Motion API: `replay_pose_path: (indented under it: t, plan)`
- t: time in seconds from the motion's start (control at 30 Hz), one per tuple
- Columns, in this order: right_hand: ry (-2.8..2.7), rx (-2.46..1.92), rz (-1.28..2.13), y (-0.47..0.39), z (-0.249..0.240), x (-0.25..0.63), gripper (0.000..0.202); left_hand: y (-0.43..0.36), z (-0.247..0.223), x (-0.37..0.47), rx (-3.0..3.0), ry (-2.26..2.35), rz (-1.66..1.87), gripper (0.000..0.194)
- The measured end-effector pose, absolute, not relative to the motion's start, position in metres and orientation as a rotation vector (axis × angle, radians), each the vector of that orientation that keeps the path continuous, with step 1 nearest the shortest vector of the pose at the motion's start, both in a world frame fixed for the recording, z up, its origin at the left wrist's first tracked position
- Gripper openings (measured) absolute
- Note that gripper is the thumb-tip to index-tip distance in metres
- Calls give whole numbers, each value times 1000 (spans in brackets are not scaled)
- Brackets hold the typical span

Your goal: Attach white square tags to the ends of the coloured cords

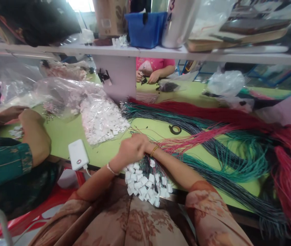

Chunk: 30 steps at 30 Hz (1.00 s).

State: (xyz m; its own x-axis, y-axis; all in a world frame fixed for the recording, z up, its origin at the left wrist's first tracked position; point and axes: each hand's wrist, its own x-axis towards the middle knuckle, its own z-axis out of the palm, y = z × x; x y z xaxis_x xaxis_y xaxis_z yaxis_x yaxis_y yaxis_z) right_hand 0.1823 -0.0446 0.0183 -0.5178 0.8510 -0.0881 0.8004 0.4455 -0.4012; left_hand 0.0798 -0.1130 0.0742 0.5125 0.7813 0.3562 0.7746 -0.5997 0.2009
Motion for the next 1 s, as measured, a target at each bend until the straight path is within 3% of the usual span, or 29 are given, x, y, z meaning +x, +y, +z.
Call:
replay_pose_path:
  t: [0.13,0.3,0.47,0.57,0.67,0.83,1.0]
  plan:
    - [-2486,-1550,482,-50,19,186,26,-60,70,24,2299,2107,215,28]
    - [-2218,-1348,669,-46,12,193,15,-38,47,-7,2237,2144,-11,34]
    - [-1895,-1124,953,-39,2,191,12,-42,42,-6,2221,2039,161,27]
    - [-1803,-1079,1067,-40,2,188,14,-46,48,-2,2029,1920,612,23]
    - [-1761,-1076,1092,-43,6,189,17,-46,49,4,1575,1520,1008,21]
    - [-1713,-1094,1045,-48,14,192,18,-38,38,12,868,1014,1068,29]
    - [-1652,-1150,1024,-49,21,192,24,-37,28,13,688,876,1044,25]
